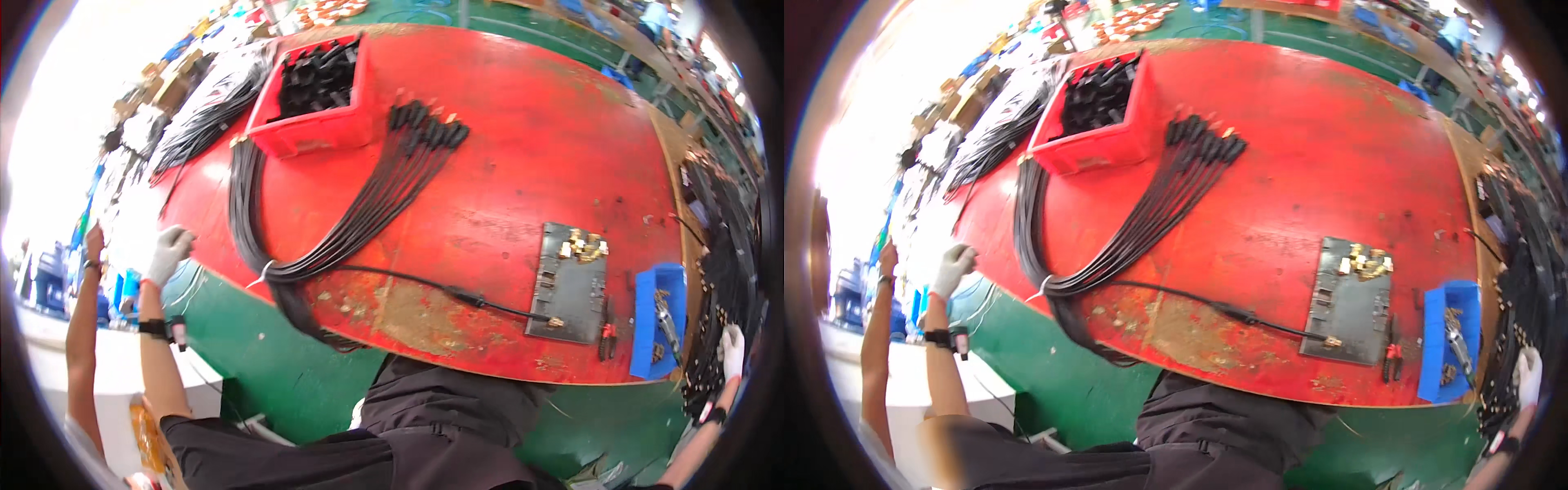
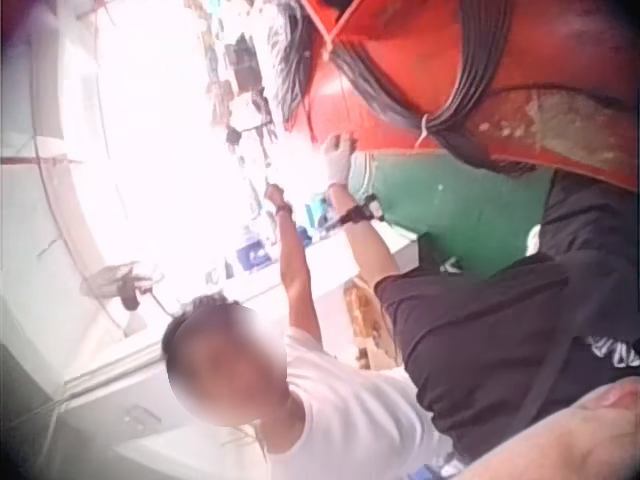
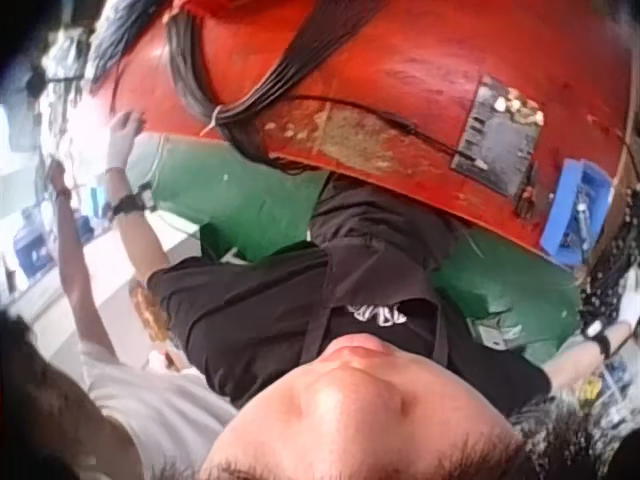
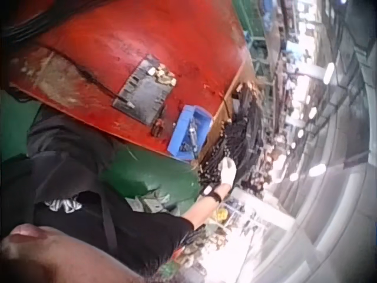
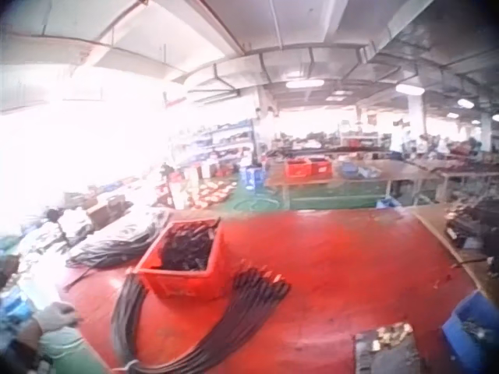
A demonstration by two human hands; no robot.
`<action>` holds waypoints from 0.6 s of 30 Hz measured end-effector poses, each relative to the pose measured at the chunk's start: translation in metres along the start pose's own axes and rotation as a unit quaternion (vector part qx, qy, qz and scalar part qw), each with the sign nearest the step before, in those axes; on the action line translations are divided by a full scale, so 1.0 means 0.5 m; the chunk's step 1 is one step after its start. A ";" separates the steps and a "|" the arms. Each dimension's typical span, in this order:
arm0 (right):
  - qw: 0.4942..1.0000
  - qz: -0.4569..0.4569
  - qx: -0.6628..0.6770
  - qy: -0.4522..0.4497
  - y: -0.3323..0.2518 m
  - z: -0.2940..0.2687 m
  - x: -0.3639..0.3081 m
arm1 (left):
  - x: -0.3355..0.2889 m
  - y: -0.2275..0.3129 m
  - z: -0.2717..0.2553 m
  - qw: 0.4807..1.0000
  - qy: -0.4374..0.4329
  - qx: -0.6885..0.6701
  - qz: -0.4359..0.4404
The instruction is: Assembling and inspecting electrical cables with brass connectors using pneumatic tools.
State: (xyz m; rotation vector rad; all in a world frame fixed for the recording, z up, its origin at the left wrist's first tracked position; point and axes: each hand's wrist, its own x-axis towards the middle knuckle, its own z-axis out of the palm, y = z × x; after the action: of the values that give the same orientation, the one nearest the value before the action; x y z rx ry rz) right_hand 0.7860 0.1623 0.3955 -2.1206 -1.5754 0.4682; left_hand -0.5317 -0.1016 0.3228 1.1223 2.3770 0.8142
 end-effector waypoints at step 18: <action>0.962 -0.149 -0.012 -0.226 -0.380 0.467 -0.131 | 0.001 0.245 0.329 0.973 -0.186 0.050 0.130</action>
State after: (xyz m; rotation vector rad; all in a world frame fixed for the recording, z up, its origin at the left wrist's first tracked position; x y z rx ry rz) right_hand 0.4927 0.1821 0.3034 -1.8259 -2.1183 0.8750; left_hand -0.3704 0.0168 0.2773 1.5033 2.0038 0.5087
